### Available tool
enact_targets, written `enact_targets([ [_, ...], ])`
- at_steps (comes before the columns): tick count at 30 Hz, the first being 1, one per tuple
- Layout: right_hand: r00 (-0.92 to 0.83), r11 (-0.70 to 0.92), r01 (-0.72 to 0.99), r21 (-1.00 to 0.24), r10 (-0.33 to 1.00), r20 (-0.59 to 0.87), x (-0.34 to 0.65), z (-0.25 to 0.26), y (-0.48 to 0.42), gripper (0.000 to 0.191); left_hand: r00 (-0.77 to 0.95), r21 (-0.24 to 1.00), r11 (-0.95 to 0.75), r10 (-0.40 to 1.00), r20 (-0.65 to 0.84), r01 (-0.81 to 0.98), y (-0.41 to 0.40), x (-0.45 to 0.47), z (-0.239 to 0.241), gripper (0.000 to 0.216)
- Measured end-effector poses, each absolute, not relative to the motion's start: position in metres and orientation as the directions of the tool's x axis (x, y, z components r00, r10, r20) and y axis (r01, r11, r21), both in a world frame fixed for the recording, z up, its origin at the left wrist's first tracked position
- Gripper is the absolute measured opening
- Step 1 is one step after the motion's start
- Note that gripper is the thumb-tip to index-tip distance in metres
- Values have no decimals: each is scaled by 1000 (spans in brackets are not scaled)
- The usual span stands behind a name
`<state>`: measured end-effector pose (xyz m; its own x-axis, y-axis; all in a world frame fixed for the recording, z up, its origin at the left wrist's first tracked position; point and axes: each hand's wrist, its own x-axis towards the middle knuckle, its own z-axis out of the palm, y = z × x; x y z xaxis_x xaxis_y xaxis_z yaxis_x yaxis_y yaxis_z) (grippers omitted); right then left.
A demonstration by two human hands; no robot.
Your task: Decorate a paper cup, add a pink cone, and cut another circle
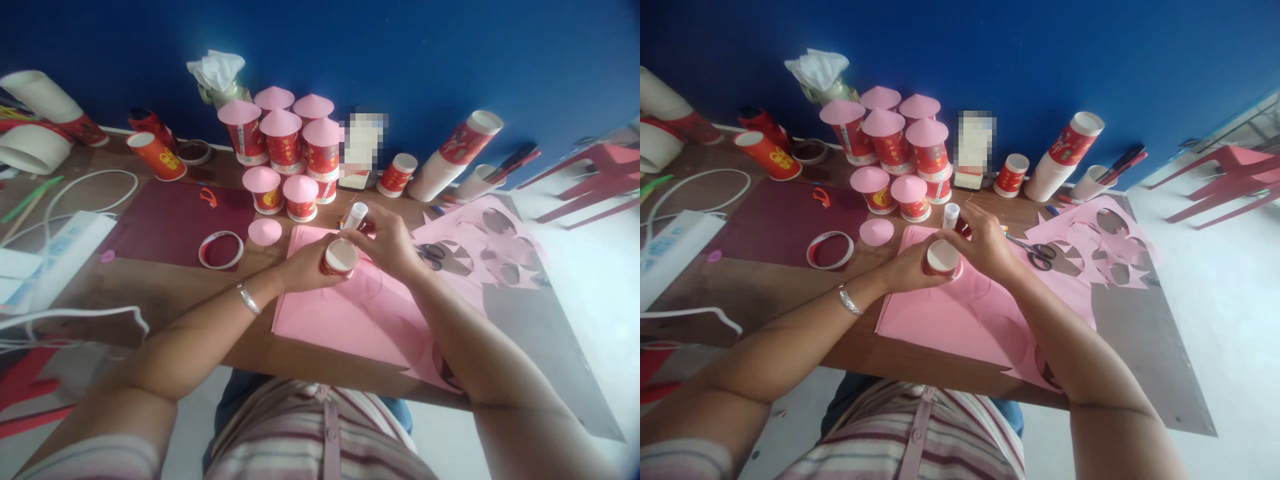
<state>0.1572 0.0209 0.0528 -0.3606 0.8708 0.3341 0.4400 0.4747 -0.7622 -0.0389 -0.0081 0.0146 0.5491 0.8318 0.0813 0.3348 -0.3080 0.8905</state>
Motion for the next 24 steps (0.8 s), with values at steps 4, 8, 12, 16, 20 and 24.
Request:
enact_targets([
  [4,-349,456,459,-763,882,317,155,52,23,31,537,891,-270,843,35,366,-8,-39,12,49],
  [8,-327,458,461,-760,884,334,156,47,26,28,546,896,-273,837,40,351,-7,-40,10,49],
  [12,-261,408,421,-810,910,323,164,47,27,29,537,904,-269,842,53,333,-7,-41,6,56],
  [16,-285,405,379,-832,906,311,168,54,25,31,541,898,-259,841,28,355,-7,-42,7,53],
  [20,-412,475,384,-792,856,314,162,58,24,32,544,891,-244,839,-3,382,-7,-43,11,53],
  [24,-476,546,386,-744,808,347,155,56,27,31,540,895,-220,841,-28,388,-7,-43,12,53],
])
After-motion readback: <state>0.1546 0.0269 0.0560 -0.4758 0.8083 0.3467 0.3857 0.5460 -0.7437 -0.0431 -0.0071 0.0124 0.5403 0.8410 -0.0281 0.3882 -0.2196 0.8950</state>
